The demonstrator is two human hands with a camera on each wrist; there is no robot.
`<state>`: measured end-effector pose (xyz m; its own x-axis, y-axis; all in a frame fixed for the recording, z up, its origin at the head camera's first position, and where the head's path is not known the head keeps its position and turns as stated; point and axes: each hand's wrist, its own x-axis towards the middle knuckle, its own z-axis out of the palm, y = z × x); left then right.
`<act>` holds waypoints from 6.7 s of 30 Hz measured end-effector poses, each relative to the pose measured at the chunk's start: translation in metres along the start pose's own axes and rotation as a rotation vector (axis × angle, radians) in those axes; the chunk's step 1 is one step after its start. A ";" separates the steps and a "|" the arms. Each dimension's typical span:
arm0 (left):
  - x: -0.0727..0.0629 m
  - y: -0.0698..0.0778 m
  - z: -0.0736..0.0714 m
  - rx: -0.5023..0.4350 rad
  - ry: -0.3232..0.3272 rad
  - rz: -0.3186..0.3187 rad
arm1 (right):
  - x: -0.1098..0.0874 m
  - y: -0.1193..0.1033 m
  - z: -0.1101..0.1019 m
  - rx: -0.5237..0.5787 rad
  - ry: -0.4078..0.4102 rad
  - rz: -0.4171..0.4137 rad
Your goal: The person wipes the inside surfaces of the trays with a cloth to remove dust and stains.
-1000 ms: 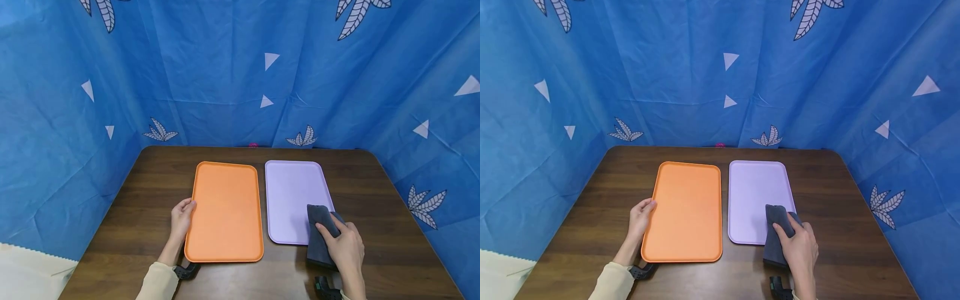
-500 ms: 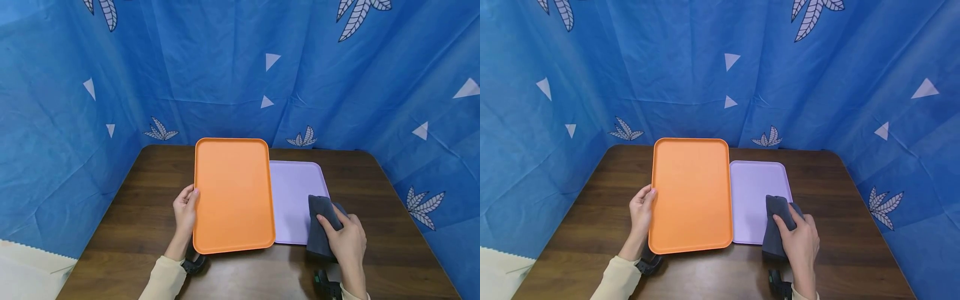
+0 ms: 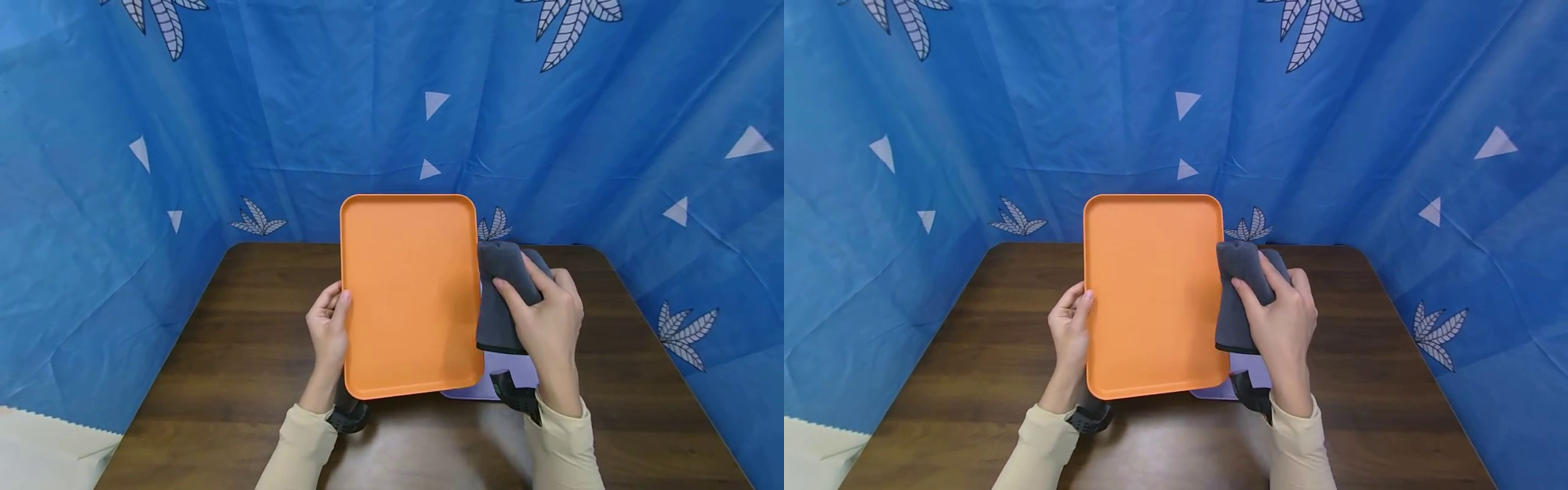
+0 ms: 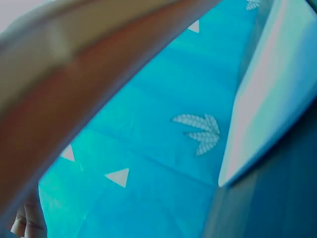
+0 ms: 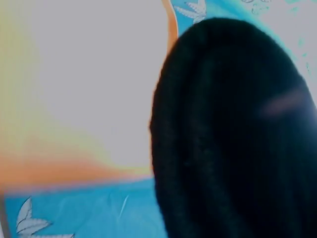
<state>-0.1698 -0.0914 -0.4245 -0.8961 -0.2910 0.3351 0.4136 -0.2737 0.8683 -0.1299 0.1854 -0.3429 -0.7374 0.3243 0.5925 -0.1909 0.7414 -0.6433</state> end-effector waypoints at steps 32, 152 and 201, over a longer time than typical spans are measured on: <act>-0.016 -0.005 0.019 0.058 -0.070 0.069 | 0.044 -0.047 0.064 -0.289 -0.008 -0.052; -0.008 -0.013 0.015 -0.051 -0.007 0.085 | 0.011 -0.072 0.111 -0.159 -0.107 -0.195; -0.007 -0.012 0.013 -0.075 -0.016 0.069 | 0.003 -0.058 0.104 -0.162 -0.145 0.005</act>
<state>-0.1710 -0.0737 -0.4326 -0.8673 -0.2975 0.3992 0.4847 -0.3212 0.8136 -0.1878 0.0821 -0.3540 -0.8257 0.2495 0.5059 -0.0884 0.8286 -0.5529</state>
